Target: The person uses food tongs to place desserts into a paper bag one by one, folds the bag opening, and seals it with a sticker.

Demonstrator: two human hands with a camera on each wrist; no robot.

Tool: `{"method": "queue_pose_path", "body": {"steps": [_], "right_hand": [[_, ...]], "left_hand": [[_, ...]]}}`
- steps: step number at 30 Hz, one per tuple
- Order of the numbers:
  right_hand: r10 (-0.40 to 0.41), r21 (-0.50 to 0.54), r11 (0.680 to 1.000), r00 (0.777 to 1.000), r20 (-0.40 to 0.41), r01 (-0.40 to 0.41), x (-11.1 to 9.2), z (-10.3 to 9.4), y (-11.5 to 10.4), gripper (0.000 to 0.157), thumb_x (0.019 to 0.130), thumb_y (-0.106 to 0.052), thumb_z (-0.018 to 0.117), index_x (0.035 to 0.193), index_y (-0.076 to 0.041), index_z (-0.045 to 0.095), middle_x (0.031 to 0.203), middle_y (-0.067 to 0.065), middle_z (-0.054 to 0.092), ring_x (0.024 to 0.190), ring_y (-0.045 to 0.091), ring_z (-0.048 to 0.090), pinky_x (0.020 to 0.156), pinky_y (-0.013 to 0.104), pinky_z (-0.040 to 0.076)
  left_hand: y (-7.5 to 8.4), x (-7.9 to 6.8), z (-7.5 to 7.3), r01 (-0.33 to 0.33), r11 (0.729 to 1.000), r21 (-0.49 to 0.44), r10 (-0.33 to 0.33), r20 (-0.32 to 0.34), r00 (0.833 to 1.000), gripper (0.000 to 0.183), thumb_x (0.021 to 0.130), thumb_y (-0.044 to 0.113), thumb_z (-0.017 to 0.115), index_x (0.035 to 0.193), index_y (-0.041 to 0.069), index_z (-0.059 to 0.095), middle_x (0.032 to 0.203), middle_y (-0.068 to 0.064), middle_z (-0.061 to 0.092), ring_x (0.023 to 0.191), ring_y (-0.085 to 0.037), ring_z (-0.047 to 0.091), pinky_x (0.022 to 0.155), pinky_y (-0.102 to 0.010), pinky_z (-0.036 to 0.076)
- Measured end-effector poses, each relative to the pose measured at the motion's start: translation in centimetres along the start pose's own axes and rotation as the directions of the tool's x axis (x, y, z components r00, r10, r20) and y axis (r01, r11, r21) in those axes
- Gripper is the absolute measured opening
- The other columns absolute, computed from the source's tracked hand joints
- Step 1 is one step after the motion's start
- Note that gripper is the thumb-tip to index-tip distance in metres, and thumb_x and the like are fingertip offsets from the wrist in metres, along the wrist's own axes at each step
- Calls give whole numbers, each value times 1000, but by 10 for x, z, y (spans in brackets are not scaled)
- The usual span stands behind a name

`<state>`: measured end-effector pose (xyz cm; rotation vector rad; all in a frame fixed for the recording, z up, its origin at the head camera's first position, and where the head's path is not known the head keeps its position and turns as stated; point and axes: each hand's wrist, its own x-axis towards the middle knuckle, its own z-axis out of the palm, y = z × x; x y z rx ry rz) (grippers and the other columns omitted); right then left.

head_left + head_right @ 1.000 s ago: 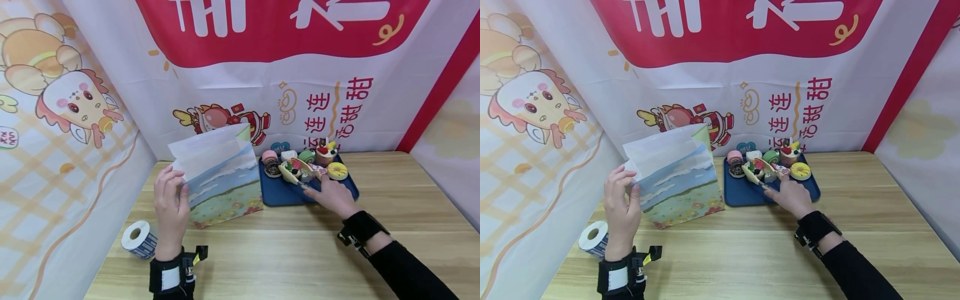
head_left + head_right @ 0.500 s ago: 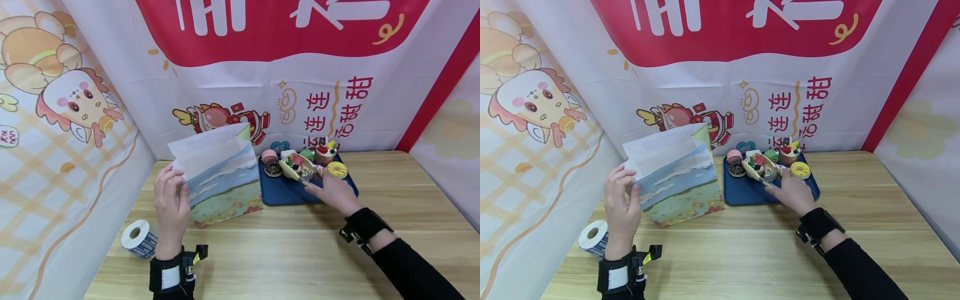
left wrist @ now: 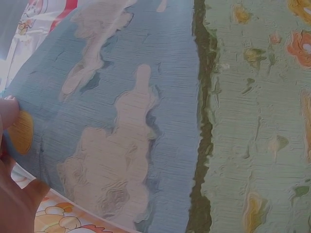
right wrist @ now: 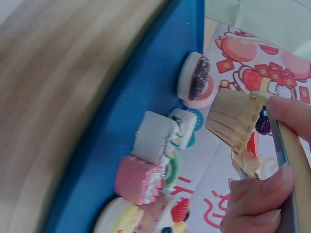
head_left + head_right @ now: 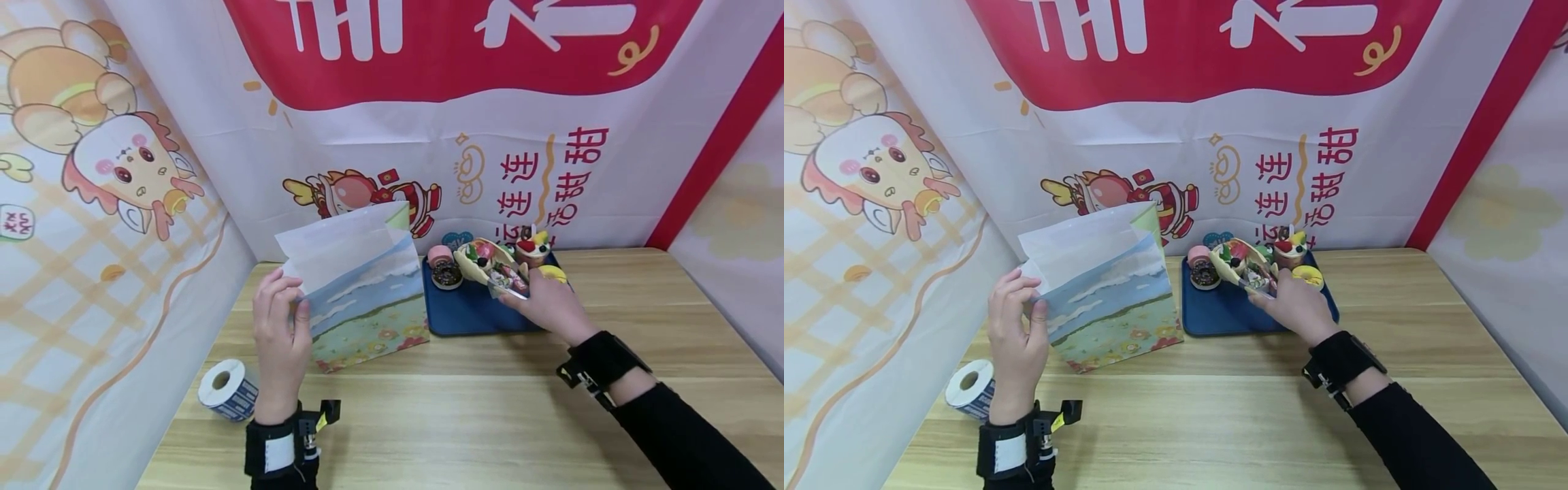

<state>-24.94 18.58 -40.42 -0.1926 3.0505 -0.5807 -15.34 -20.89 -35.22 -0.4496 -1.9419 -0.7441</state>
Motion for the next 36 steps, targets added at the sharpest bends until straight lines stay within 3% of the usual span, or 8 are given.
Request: {"method": "queue_pose_path", "body": {"steps": [7, 14, 20, 29, 36], "right_hand": [[-33, 37, 999, 998, -52, 35, -2, -12, -9, 95, 80, -63, 58, 127, 17, 41, 98, 32, 61, 77, 34, 58, 55, 44, 48], [-76, 50, 995, 991, -111, 82, -6, -27, -20, 81, 80, -56, 62, 118, 14, 48, 87, 26, 61, 68, 31, 56, 52, 40, 44], [-69, 70, 995, 992, -110, 77, -10, -43, -30, 86, 78, -65, 59, 116, 12, 48, 84, 22, 60, 68, 30, 54, 51, 37, 41], [-96, 135, 985, 991, -97, 109, -14, -57, -42, 77, 78, -67, 56, 107, 4, 49, 68, 8, 69, 58, 20, 58, 48, 30, 37], [-113, 139, 982, 987, -112, 128, -15, -66, -53, 72, 77, -70, 54, 96, -1, 48, 62, 4, 68, 54, 15, 61, 50, 33, 41]], "left_hand": [[0, -1, 0, 9, 1000, 4, -9, 3, 1000, 4, 85, -5, 55, 88, -8, 55, 108, -24, 58, 123, -34, 42, 105, -55, 33], [-1, -1, 0, 2, 1000, 2, -2, 4, 1000, 9, 89, 1, 53, 88, -7, 55, 108, -24, 58, 123, -34, 41, 105, -55, 33], [-2, 0, 0, -9, 1000, -5, 9, -2, 1000, 13, 91, 4, 52, 87, -8, 55, 107, -24, 58, 122, -35, 42, 105, -55, 33], [-2, -1, 0, -8, 1000, 0, 8, 0, 1000, 18, 94, 8, 50, 89, -8, 56, 108, -24, 58, 123, -34, 42, 105, -54, 34], [-2, -1, 0, -1, 1000, -8, 1, 0, 1000, 8, 89, 0, 54, 89, -7, 56, 108, -24, 58, 123, -34, 41, 105, -55, 33]]}}
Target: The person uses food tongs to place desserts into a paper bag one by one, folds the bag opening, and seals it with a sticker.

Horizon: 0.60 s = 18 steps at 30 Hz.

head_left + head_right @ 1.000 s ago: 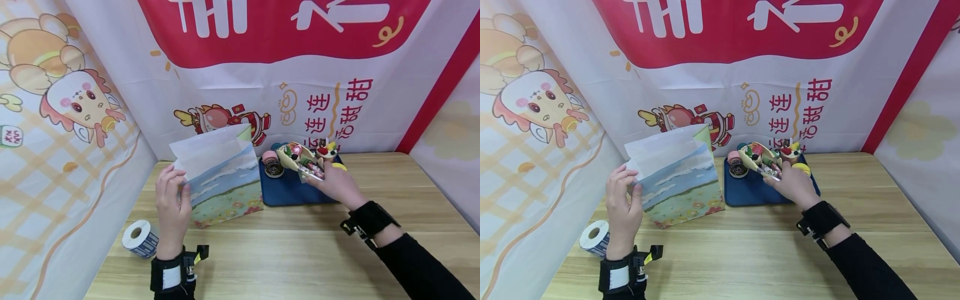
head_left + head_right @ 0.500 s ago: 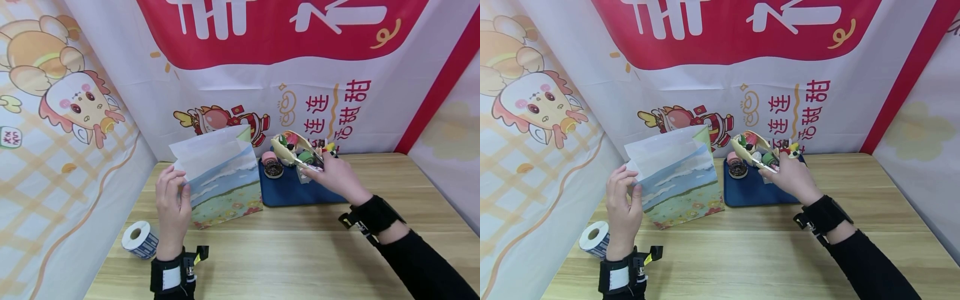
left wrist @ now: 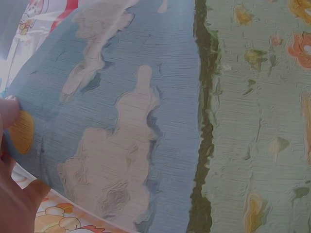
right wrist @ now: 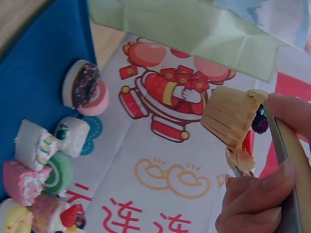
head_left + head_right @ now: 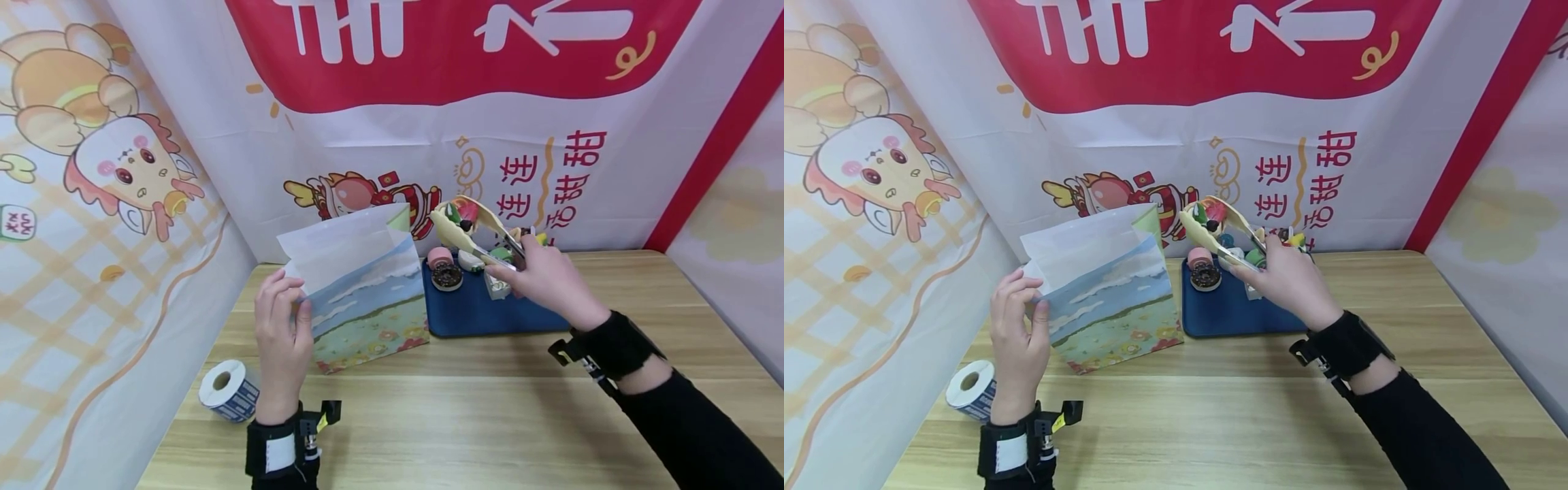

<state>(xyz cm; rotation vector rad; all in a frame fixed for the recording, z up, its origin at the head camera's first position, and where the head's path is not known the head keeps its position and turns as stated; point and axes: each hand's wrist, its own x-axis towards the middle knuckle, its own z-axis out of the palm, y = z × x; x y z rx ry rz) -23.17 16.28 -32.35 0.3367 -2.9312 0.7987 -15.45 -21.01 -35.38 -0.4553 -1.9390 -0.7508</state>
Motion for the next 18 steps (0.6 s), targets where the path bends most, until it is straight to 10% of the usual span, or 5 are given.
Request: {"method": "queue_pose_path", "body": {"steps": [18], "right_hand": [[-65, 9, 998, 995, -71, 66, -1, -24, -29, 61, 82, -58, 60, 105, -3, 47, 66, 10, 60, 51, 18, 56, 50, 32, 37]], "left_hand": [[2, 1, 0, -3, 1000, -5, 3, -3, 1000, 9, 89, 1, 53, 87, -7, 55, 108, -24, 58, 123, -35, 42, 106, -55, 33]]}}
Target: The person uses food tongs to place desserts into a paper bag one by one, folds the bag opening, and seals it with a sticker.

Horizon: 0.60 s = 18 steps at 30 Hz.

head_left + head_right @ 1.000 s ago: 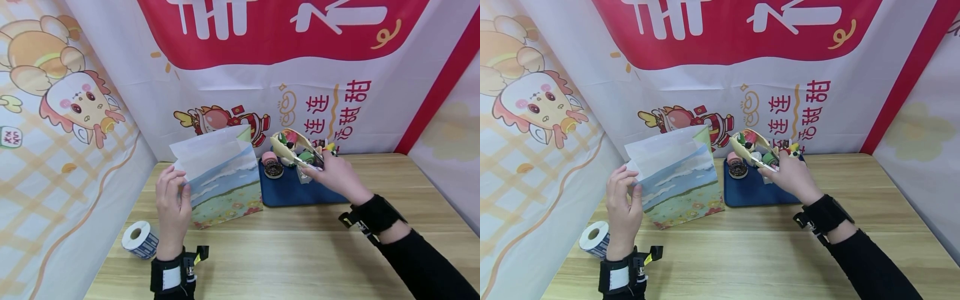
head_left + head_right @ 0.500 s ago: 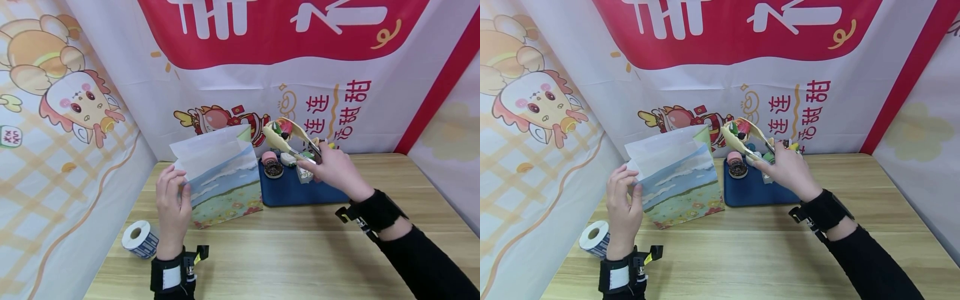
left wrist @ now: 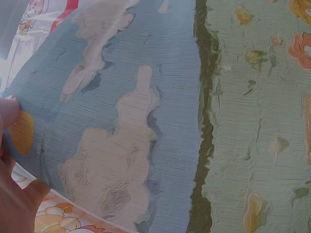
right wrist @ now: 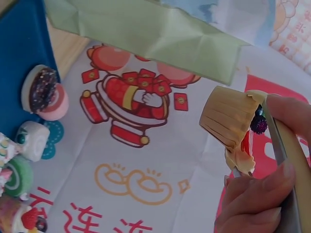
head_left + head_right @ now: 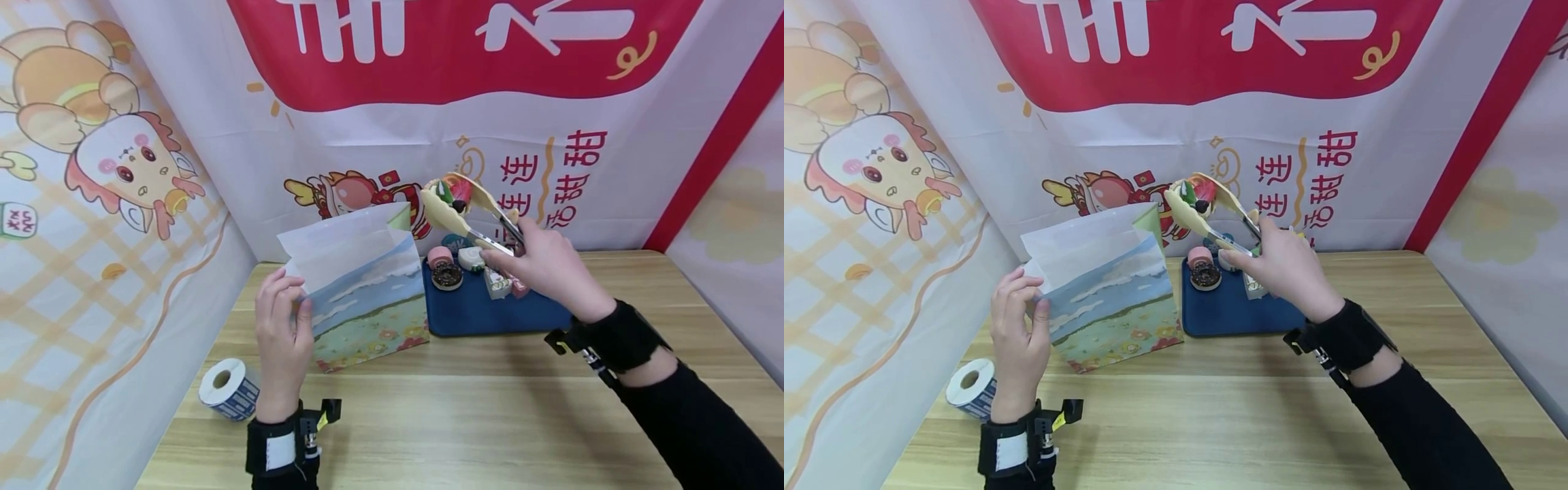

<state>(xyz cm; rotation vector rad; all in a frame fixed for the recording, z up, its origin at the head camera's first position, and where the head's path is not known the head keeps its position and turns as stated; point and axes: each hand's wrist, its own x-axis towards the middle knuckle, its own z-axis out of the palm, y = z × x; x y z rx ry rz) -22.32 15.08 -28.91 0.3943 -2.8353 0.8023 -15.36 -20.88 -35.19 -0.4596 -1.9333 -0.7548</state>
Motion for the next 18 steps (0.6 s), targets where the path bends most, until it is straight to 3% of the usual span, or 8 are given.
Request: {"method": "queue_pose_path", "body": {"steps": [5, 12, 18], "right_hand": [[-16, -1, 1000, 1000, -14, 16, 0, -5, -8, 67, 80, -61, 59, 111, -2, 47, 65, 10, 56, 49, 20, 53, 47, 31, 35], [-13, 87, 996, 999, 47, 9, -3, -9, -26, 78, 77, -68, 56, 120, -5, 42, 67, 10, 58, 38, 12, 58, 43, 32, 50], [-66, 86, 994, 997, 29, 64, -2, -7, -40, 67, 79, -60, 61, 119, -9, 44, 64, 11, 50, 38, 17, 52, 35, 30, 48]], "left_hand": [[0, 1, 0, 6, 1000, 4, -6, 11, 1000, 6, 87, -1, 53, 87, -7, 55, 108, -24, 58, 123, -34, 41, 106, -55, 33], [1, 0, 0, 17, 1000, 10, -17, 19, 1000, 6, 87, -2, 54, 88, -8, 54, 109, -24, 58, 124, -34, 41, 105, -56, 33], [2, 0, -1, 25, 1000, 13, -25, 17, 1000, 7, 87, -2, 54, 91, -8, 56, 109, -24, 58, 124, -33, 41, 104, -57, 34]]}}
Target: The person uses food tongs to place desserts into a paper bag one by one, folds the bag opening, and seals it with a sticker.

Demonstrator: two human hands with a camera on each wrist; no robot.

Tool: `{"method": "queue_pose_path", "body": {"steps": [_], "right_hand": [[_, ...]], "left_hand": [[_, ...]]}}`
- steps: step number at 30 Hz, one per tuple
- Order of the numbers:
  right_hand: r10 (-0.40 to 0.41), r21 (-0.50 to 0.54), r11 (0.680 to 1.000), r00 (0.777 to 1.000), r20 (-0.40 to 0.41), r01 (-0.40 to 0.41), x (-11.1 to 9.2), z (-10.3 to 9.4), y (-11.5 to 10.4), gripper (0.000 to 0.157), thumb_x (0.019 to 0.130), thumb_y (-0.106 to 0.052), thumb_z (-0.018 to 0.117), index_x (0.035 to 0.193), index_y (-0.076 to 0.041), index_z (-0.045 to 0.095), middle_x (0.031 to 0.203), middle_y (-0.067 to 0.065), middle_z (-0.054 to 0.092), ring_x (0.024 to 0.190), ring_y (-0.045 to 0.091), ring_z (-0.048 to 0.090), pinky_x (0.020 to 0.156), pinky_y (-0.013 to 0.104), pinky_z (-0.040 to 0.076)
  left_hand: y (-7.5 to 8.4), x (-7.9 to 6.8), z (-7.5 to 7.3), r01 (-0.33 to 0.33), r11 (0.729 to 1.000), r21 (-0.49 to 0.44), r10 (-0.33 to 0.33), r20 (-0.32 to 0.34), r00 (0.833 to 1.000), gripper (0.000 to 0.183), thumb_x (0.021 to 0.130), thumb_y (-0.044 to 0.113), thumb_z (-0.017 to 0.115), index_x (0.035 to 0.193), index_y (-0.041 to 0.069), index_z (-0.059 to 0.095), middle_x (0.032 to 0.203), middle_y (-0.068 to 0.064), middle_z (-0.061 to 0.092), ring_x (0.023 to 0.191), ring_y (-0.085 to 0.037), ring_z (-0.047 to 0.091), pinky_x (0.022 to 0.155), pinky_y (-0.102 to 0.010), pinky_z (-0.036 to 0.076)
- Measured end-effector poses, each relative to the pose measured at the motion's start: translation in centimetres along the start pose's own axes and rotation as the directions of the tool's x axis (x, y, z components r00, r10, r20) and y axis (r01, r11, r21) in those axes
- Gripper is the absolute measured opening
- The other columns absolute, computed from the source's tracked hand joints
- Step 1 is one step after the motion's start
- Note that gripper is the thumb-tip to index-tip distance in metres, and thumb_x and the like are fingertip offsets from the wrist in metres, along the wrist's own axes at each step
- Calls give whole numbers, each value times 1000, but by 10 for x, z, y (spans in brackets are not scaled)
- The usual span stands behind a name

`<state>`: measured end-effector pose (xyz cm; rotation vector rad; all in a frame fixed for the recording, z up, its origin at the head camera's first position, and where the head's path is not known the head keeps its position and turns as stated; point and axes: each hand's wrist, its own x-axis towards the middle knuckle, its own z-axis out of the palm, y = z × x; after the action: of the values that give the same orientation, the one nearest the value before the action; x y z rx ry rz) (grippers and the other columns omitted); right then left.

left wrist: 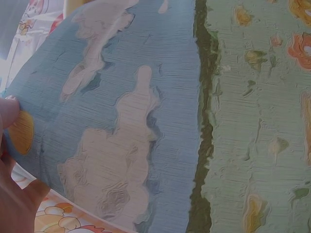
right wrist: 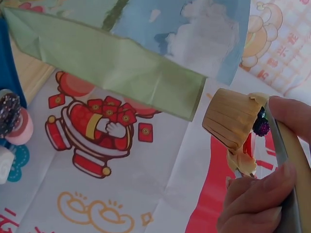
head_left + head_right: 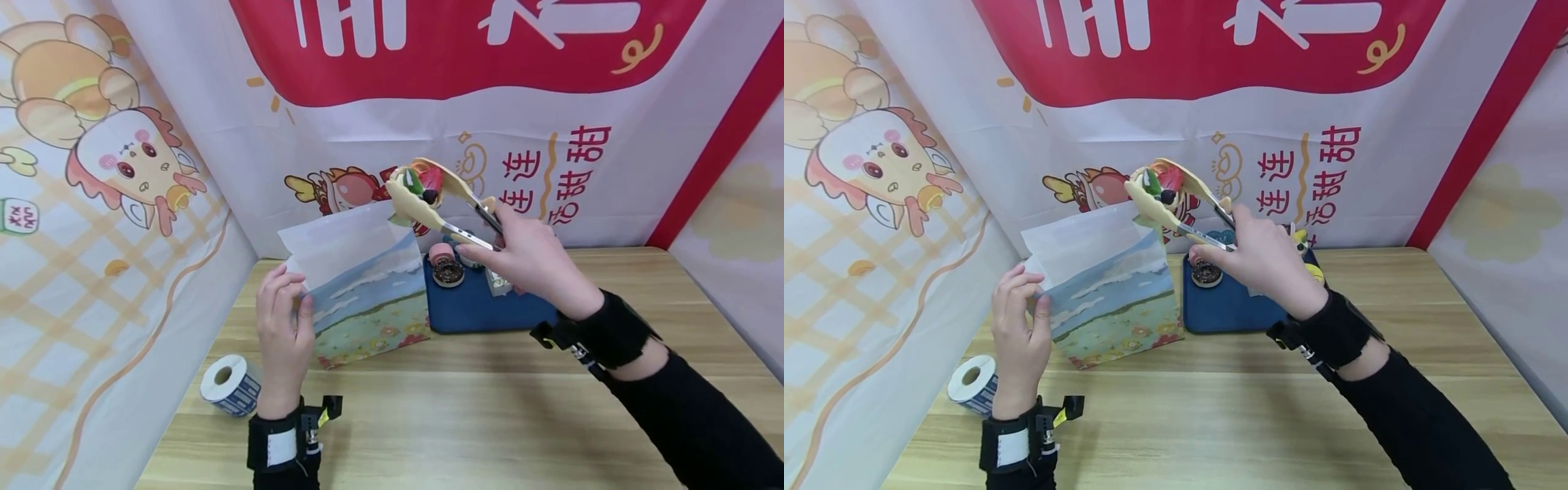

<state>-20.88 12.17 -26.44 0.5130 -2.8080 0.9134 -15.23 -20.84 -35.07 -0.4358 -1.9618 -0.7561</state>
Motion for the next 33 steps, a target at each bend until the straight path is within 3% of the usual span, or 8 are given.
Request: {"method": "queue_pose_path", "body": {"steps": [6, 10, 17, 24, 29, 33], "right_hand": [[-60, -66, 996, 998, -24, 59, 3, 7, -11, 69, 77, -66, 58, 106, -5, 49, 62, 9, 46, 49, 20, 47, 40, 28, 34], [-54, -71, 996, 999, -7, 53, 3, 11, -18, 69, 76, -70, 56, 101, -6, 47, 63, 9, 47, 48, 20, 48, 39, 28, 35], [-87, -73, 993, 996, 23, 88, 4, 17, -26, 62, 79, -61, 61, 108, -7, 49, 65, 7, 46, 52, 20, 45, 42, 26, 30], [-105, -78, 991, 993, 45, 108, 4, 27, -33, 57, 79, -60, 62, 99, -9, 48, 62, 5, 45, 51, 19, 47, 42, 26, 32], [-121, -76, 989, 991, 65, 126, 6, 31, -37, 61, 80, -58, 62, 111, -7, 48, 62, 3, 42, 52, 18, 48, 45, 27, 32], [-132, -64, 988, 986, 97, 139, 7, 34, -41, 55, 82, -56, 61, 106, -8, 47, 66, 3, 44, 53, 17, 48, 46, 26, 31]], "left_hand": [[-1, 1, 1, -5, 1000, 0, 5, -3, 1000, 9, 87, -1, 54, 91, -8, 56, 109, -25, 58, 124, -33, 41, 104, -57, 34], [-2, 0, 1, -15, 1000, -5, 15, -9, 1000, 10, 88, 1, 53, 91, -8, 56, 109, -25, 58, 123, -34, 41, 104, -57, 34], [-3, 0, 2, -19, 1000, -12, 19, -14, 1000, 8, 87, -1, 54, 90, -8, 56, 108, -25, 58, 123, -34, 42, 104, -56, 34], [-2, 1, 2, -23, 1000, -11, 23, -21, 1000, 8, 86, -2, 54, 90, -8, 56, 108, -25, 58, 122, -35, 42, 104, -56, 34], [-3, 1, 2, -20, 1000, -10, 20, -21, 1000, 8, 86, -2, 54, 90, -8, 56, 108, -25, 58, 122, -34, 42, 104, -55, 34], [-4, 0, 3, -21, 1000, -12, 21, -22, 1000, 7, 85, -4, 55, 90, -8, 57, 108, -24, 59, 122, -34, 42, 104, -55, 34]]}}
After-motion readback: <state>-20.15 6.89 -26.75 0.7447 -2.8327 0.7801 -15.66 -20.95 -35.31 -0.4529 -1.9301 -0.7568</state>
